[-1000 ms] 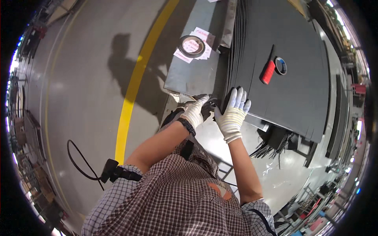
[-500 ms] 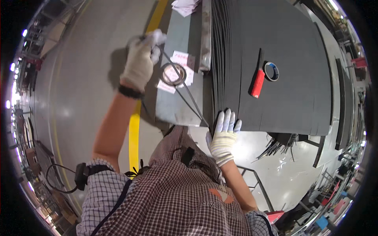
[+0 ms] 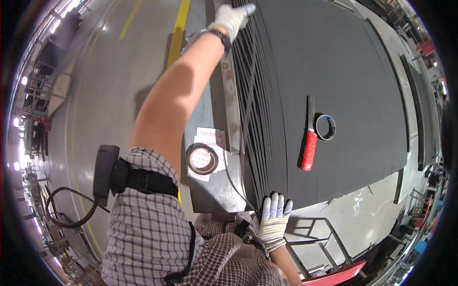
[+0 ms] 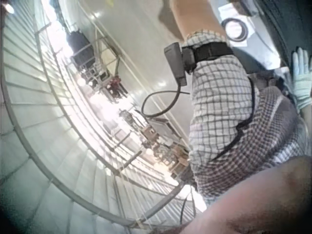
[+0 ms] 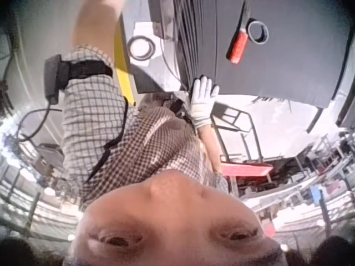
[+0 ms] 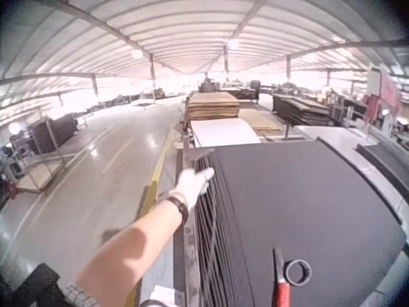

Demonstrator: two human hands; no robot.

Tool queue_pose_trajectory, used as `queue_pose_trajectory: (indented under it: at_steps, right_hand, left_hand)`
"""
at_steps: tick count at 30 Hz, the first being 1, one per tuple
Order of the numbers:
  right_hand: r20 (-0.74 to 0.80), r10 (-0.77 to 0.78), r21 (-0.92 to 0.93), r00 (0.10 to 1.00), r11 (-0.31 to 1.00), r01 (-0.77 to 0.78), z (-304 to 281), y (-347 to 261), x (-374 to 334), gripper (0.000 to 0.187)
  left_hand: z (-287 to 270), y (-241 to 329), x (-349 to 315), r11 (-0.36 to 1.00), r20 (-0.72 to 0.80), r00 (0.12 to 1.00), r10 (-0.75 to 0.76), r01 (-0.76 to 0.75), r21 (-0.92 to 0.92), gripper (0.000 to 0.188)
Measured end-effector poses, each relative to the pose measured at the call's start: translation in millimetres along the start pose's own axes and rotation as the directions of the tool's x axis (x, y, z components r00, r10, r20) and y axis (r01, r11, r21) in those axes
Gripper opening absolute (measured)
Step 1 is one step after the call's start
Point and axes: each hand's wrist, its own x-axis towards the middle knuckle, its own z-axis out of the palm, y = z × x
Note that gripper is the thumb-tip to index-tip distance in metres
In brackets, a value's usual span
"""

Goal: The recorder is inspecting and applying labels to stacks of black sheets in an industrial environment.

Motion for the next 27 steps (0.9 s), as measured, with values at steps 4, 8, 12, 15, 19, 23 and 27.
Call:
queue_pose_trajectory:
  at_steps: [4, 8, 12, 15, 19, 23, 27]
  right_hand:
    - [0.021, 0.097, -0.023, 0.995, 0.995, -0.096, -9.5, 4.4, 0.4, 0.075]
    - [0.039, -0.022, -0.078, 0.999, 0.997, 0.025, 1.8, 4.2, 4.2, 0.080]
    - [-0.025, -0.004, -0.007, 1.000, 1.000, 0.004, -8.2, 1.3, 5.6, 0.083]
    - [0.021, 0.006, -0.032, 1.000, 0.999, -0.006, -9.0, -4.7, 1.3, 0.087]
    - [-0.007, -0.025, -0.067, 1.000, 0.997, 0.024, -6.8, -5.3, -6.9, 0.090]
    - [-0.067, 0.069, 0.170, 0.995, 0.984, -0.057, -26.3, -6.1, -13.4, 0.082]
    - [-0.227, 0.320, 0.346, 0.920, 0.910, -0.231, -41.0, 1.4, -55.8, 0.060]
  left_hand:
    - [18.4, -11.1, -92.0, 0.866, -0.052, 0.969, 0.240, -0.190, 0.462, 0.077]
    - [-42.5, -121.6, -152.9, 0.926, -0.146, 0.944, 0.296, -0.246, 0.286, 0.071]
    - [-48.7, -90.6, -280.3, 0.993, 0.050, 0.998, -0.044, 0.038, 0.116, 0.054]
    - [-39.6, -97.6, -336.4, 0.976, 0.167, 0.979, -0.120, 0.085, 0.198, 0.059]
    - [-32.3, -81.0, -353.9, 0.993, 0.256, 0.960, -0.113, 0.113, 0.013, 0.057]
    - [-38.5, -102.9, -427.6, 0.997, 0.185, 0.982, 0.030, -0.042, 0.061, 0.058]
    - [-46.6, -107.2, -550.4, 0.993, 0.195, 0.976, -0.094, 0.107, -0.059, 0.053]
